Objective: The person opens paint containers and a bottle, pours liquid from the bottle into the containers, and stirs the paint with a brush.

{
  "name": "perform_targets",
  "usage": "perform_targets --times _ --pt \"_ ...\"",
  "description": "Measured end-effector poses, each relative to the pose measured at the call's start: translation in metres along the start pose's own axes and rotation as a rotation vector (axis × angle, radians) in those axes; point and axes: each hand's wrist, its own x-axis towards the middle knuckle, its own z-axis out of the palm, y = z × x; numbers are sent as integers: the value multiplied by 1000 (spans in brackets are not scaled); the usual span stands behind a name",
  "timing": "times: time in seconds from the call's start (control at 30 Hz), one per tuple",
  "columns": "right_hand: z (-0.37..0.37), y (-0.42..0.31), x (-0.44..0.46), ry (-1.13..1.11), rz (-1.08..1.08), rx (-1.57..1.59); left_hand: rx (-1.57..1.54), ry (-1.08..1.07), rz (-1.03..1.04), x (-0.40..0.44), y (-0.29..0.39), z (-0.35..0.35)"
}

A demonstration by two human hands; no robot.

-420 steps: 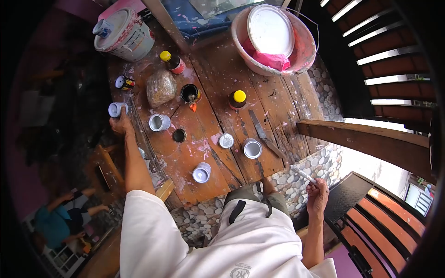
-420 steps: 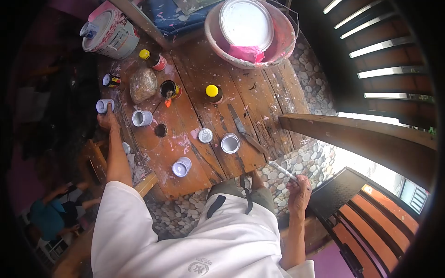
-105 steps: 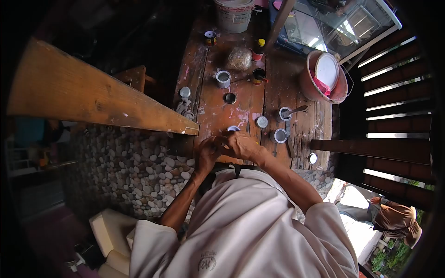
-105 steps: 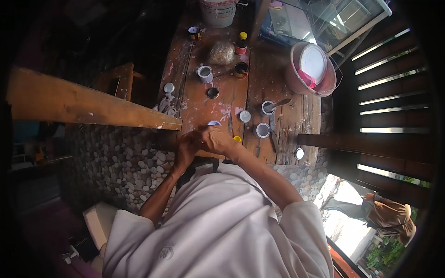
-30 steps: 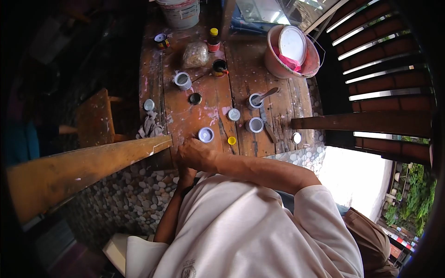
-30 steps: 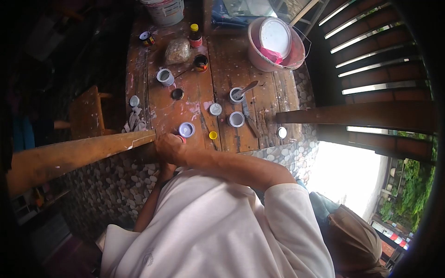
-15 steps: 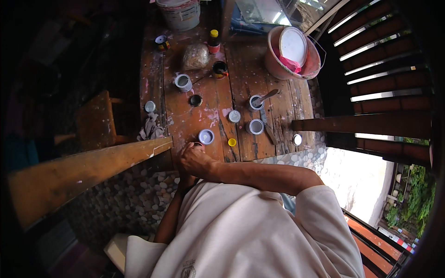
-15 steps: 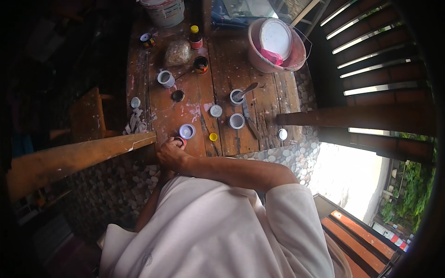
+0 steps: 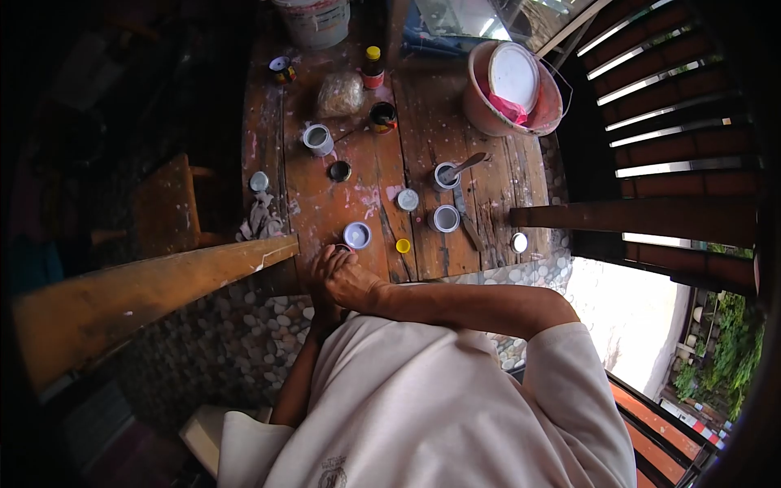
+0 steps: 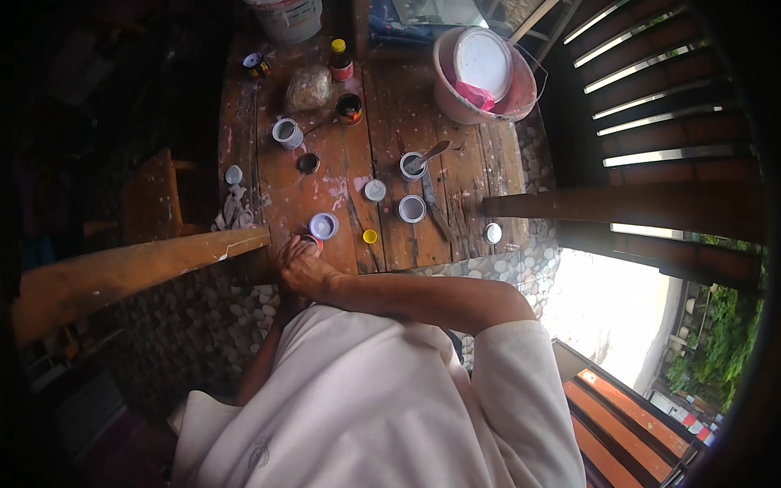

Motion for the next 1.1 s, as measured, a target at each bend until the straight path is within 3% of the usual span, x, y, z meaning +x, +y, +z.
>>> perform_targets --times 0.2,0.33,0.4,0.47,0.57,0.73,0.87,0.9,0.93,1.0,1.07,1.1 --pt "-7 4 1 -89 -113 52 -183 55 -132 6 11 -10" --pt "-2 8 -1 15 -166 -40 -98 20 -55 -2 5 -5" --pt "0 8 -1 29 -154 -27 -302 51 -228 -2 10 -4" --pt "3 8 1 43 -138 -17 -272 40 -218 -6 4 -1" --pt "5 17 3 -98 -204 142 -228 19 -213 -9 -1 4" --pt "10 26 0 -53 -163 346 -188 109 -188 -6 6 2" --pt "-22 57 3 -63 -206 441 -304 98 -351 4 8 6" --pt "16 60 0 272 -186 540 -388 84 -443 5 9 8" --pt "6 70 0 272 -186 541 -387 84 -443 7 12 5" --pt "-13 88 -5 65 156 912 -364 95 -452 8 20 -5" --pt "-2 100 -26 151 196 932 -471 137 -499 9 24 -6" --pt "-7 104 -41 126 321 1099 -476 132 -507 7 21 -4"
